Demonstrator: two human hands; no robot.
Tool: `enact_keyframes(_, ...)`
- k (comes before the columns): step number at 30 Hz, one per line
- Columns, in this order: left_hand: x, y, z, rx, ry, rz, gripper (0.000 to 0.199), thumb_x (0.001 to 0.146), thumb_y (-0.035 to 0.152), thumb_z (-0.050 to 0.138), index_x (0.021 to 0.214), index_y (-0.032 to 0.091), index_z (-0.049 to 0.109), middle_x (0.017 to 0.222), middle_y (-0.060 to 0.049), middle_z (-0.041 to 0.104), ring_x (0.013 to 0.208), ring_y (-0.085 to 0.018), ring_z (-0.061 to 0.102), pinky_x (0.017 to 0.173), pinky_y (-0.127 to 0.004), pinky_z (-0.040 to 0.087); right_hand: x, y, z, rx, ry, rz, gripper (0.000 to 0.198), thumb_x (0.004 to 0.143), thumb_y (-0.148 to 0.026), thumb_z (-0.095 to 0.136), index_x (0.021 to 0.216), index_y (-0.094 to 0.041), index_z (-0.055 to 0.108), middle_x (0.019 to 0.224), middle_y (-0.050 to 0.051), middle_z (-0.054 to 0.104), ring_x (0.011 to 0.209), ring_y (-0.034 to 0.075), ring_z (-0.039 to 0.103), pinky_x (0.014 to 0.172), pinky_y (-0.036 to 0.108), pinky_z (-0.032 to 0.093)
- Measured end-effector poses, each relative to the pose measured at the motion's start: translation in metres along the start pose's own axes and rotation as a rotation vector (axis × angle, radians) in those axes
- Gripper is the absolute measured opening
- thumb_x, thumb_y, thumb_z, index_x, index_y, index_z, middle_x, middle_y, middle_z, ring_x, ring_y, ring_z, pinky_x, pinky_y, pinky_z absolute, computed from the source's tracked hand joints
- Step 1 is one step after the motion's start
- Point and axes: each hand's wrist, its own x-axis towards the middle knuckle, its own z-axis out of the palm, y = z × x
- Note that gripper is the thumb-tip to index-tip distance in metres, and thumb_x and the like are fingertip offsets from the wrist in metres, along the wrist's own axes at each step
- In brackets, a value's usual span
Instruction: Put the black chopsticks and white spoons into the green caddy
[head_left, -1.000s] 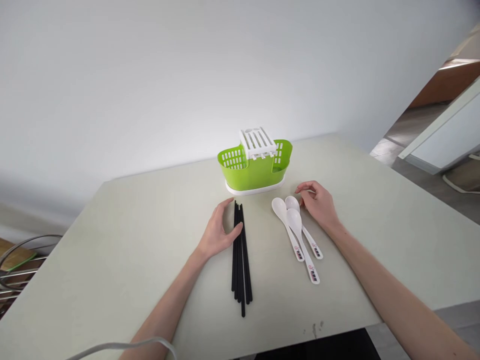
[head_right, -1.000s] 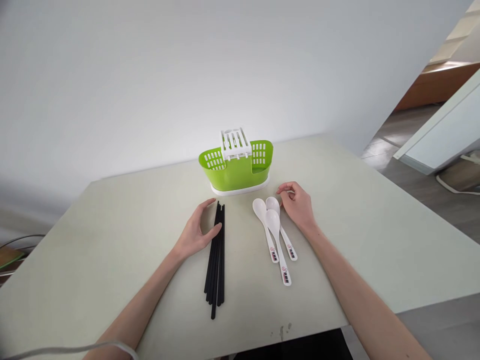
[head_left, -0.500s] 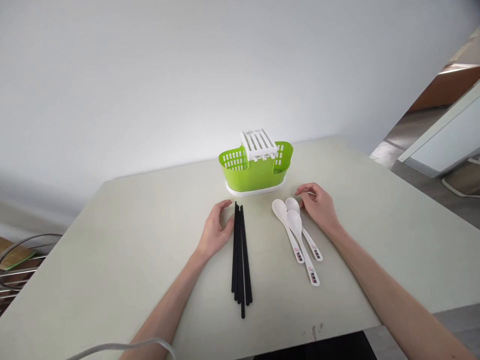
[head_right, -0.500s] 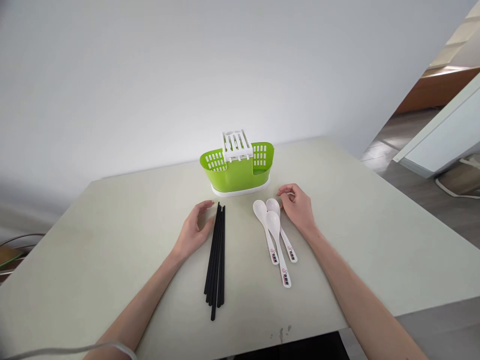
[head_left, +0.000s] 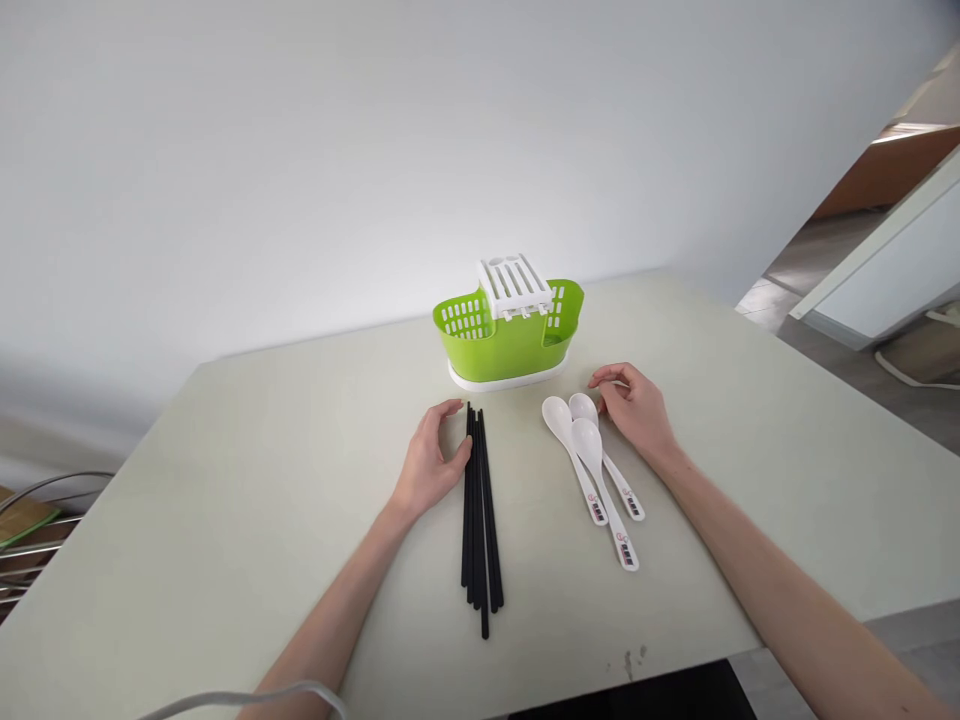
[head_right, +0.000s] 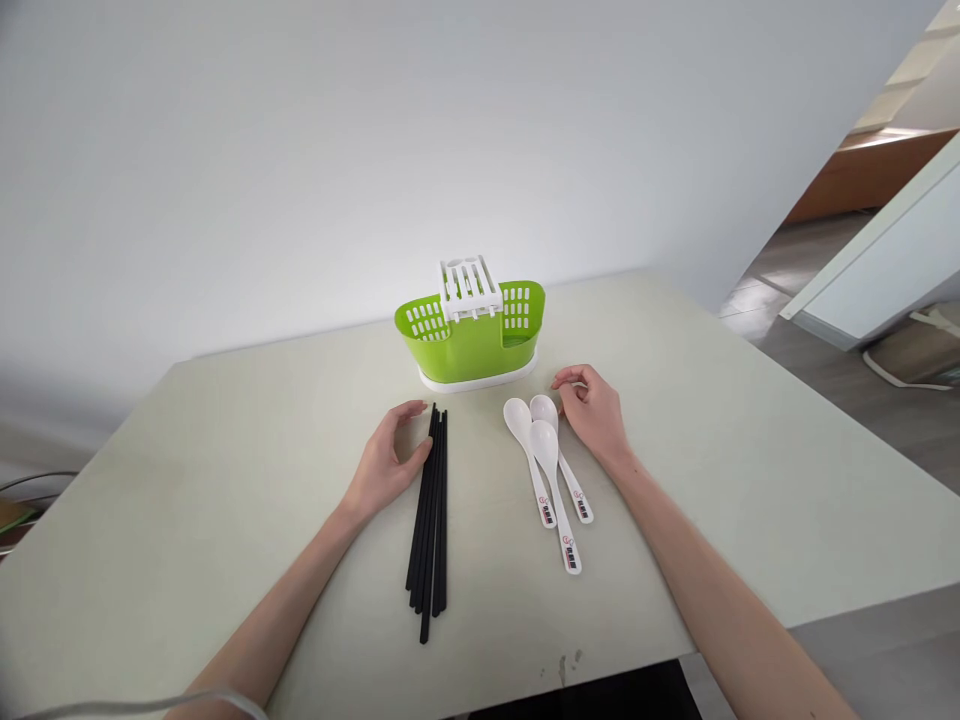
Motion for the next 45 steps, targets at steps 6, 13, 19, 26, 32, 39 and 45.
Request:
enact_keyframes(6, 0.0001, 0.0000, 0.0008, 0.018, -0.008, 0.004, 0.046, 0.092, 0.025, 0.064, 0.136, 0.023, 0.052, 0.139, -0.011, 0.065, 0.134, -0.026, 0.060, 0.120, -0.048, 0.046, -0.0009, -0.0011, -0.0001, -0.014, 0.001, -0.002, 0.016, 0.082, -0.025, 0.054, 0.095, -0.024, 0.064, 0.102, 0.004, 0.076, 0.057, 0.013, 0.060, 0.061, 0.031, 0.047)
enact_keyframes(13, -0.0023, 0.0003, 0.0013, 0.023, -0.013, 0.012, 0.045, 0.093, 0.023, 0.063, 0.137, 0.024, 0.052, 0.140, -0.011, 0.064, 0.135, -0.026, 0.060, 0.118, -0.048, 0.047, -0.0035, -0.0036, -0.0003, -0.008, -0.001, 0.027, 0.015, 0.083, -0.025, 0.056, 0.095, -0.023, 0.065, 0.102, 0.003, 0.076, 0.057, 0.013, 0.059, 0.061, 0.031, 0.047)
enact_keyframes(19, -0.0036, -0.0017, 0.0015, 0.048, -0.012, 0.019, 0.045, 0.094, 0.021, 0.063, 0.138, 0.024, 0.051, 0.140, -0.010, 0.064, 0.135, -0.026, 0.059, 0.117, -0.049, 0.048, -0.0048, -0.0057, -0.0005, -0.018, -0.006, 0.025, 0.015, 0.083, -0.025, 0.055, 0.095, -0.023, 0.065, 0.101, 0.004, 0.076, 0.058, 0.014, 0.059, 0.062, 0.031, 0.047)
enact_keyframes(26, -0.0059, -0.0006, 0.0022, 0.115, -0.014, 0.050, 0.044, 0.097, 0.021, 0.061, 0.139, 0.026, 0.050, 0.140, -0.010, 0.063, 0.135, -0.026, 0.058, 0.115, -0.049, 0.049, -0.0044, -0.0066, 0.0001, -0.023, -0.013, 0.050, 0.014, 0.085, -0.025, 0.055, 0.094, -0.024, 0.065, 0.101, 0.002, 0.076, 0.059, 0.013, 0.060, 0.063, 0.032, 0.046)
enact_keyframes(32, -0.0064, -0.0005, 0.0025, 0.138, -0.016, 0.043, 0.042, 0.098, 0.021, 0.061, 0.138, 0.026, 0.051, 0.139, -0.009, 0.064, 0.135, -0.025, 0.057, 0.116, -0.048, 0.048, -0.0049, -0.0068, 0.0004, -0.014, -0.012, 0.052, 0.014, 0.084, -0.024, 0.055, 0.094, -0.024, 0.065, 0.101, 0.002, 0.076, 0.058, 0.013, 0.058, 0.062, 0.031, 0.045)
enact_keyframes(39, -0.0065, -0.0004, 0.0029, 0.175, 0.033, 0.031, 0.042, 0.096, 0.023, 0.065, 0.136, 0.026, 0.052, 0.136, -0.009, 0.064, 0.132, -0.027, 0.059, 0.113, -0.049, 0.050, -0.0043, -0.0046, 0.0001, -0.025, -0.009, 0.056, 0.015, 0.085, -0.023, 0.055, 0.095, -0.024, 0.065, 0.102, 0.002, 0.076, 0.059, 0.013, 0.058, 0.063, 0.031, 0.046)
enact_keyframes(45, -0.0059, -0.0036, 0.0041, 0.222, 0.135, 0.013, 0.032, 0.092, 0.025, 0.070, 0.121, 0.024, 0.057, 0.130, -0.010, 0.066, 0.128, -0.029, 0.059, 0.110, -0.052, 0.050, -0.0044, -0.0046, 0.0003, -0.005, -0.008, 0.044, 0.015, 0.085, -0.024, 0.055, 0.096, -0.024, 0.066, 0.103, 0.003, 0.076, 0.059, 0.013, 0.059, 0.062, 0.031, 0.047)
